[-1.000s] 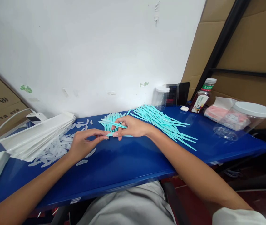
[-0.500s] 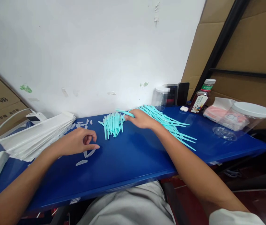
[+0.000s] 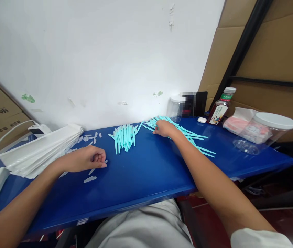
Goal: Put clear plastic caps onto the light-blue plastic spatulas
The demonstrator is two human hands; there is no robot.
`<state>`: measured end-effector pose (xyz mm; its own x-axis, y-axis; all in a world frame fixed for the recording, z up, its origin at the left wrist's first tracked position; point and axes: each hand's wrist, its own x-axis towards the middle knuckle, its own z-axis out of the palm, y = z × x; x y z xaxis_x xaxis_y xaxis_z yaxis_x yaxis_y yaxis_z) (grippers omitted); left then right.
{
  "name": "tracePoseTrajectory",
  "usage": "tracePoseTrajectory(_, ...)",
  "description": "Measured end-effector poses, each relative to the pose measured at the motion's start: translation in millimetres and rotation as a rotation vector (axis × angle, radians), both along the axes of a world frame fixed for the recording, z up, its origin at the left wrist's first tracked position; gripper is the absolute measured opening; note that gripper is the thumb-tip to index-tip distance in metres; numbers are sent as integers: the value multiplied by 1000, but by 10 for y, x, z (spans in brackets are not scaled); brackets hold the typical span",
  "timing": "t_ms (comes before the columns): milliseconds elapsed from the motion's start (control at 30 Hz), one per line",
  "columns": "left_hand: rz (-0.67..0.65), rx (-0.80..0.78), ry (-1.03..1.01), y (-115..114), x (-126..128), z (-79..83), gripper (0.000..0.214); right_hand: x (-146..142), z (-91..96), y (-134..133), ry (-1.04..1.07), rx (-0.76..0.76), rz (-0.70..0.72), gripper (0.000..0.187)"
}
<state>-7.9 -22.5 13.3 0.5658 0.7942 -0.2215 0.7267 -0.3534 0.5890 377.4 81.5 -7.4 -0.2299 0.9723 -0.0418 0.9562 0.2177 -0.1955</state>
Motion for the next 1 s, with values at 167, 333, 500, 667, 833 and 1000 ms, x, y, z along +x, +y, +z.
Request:
tracePoseTrajectory(167,40,170,-93,29,94,-42,34,-129,-67,-25,26,-17,54,25)
tracePoseTrajectory(333,161,224,-387,65,169,-80,39,-73,46,-96,78,-37,121,29)
tracePoseTrajectory(500,317,206,-566,80,200,-99,41,-68,284,-253,312,20,223,37)
tracePoseTrajectory(667,431,241,-735,116,203,-132,41,-204,426,-453,738,-54,351,33)
tracePoseTrajectory(833,530,215,-859,134,214,-157,41,-358,422,-553,848,-132,408,35)
tracePoseTrajectory(1000,565,130,-876,108,248,-157,41,-425,403,-586,857,-133,465,31)
